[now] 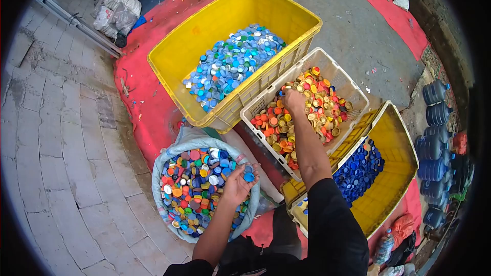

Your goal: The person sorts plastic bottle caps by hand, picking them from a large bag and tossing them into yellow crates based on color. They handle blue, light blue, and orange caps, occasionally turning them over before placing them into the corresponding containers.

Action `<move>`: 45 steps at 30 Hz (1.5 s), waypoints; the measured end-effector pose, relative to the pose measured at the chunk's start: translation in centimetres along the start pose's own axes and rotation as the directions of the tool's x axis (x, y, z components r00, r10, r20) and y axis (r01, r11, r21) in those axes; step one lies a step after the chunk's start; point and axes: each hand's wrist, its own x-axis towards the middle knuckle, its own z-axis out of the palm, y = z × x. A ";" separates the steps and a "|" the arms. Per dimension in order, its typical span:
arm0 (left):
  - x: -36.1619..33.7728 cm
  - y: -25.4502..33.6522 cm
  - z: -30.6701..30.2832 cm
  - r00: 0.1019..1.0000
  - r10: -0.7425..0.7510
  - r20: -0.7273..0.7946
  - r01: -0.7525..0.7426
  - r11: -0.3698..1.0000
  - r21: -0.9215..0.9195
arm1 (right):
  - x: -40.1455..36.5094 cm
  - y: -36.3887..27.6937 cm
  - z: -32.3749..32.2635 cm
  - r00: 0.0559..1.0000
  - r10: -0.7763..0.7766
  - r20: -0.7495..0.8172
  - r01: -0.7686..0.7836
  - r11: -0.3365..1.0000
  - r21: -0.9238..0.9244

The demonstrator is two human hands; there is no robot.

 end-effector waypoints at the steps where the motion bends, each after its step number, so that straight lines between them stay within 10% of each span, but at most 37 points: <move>1: -0.2 -0.1 -0.6 1.000 -0.002 0.000 0.002 1.000 -0.001 | 0.4 -0.1 0.9 1.000 -0.007 -0.007 0.006 0.998 -0.067; 9: -0.9 -0.2 -1.3 1.000 -0.014 -0.014 0.014 1.000 0.025 | 2.1 -1.1 1.7 0.999 0.025 0.019 -0.019 0.963 -0.268; 15: -1.7 -0.2 -1.1 1.000 0.001 0.005 -0.001 1.000 0.010 | -0.1 -1.0 0.0 0.984 0.140 -0.113 -0.079 0.902 0.424; 16: -2.1 -0.3 -1.0 1.000 -0.003 0.015 0.002 1.000 0.003 | -1.1 -1.2 -1.1 0.978 0.185 -0.100 -0.093 0.807 0.583; 18: -3.2 0.2 -0.8 0.999 -0.002 0.049 0.003 1.000 -0.010 | -4.3 -2.6 -3.6 0.943 0.264 0.204 -0.262 0.208 0.942; 22: -7.8 2.8 -0.2 0.996 -0.009 0.083 0.007 1.000 0.022 | -12.7 -5.7 -8.1 0.955 0.055 0.292 -0.226 -0.502 0.834; 33: -18.6 16.0 -8.5 0.974 -0.124 0.190 0.082 0.973 0.216 | -36.8 -22.2 -11.9 0.935 0.140 0.327 -0.057 -0.848 0.526; 45: -23.1 12.2 -12.8 0.950 -0.291 0.115 0.238 0.910 0.340 | -52.5 -29.0 -7.7 0.876 0.131 0.463 -0.182 -0.800 0.571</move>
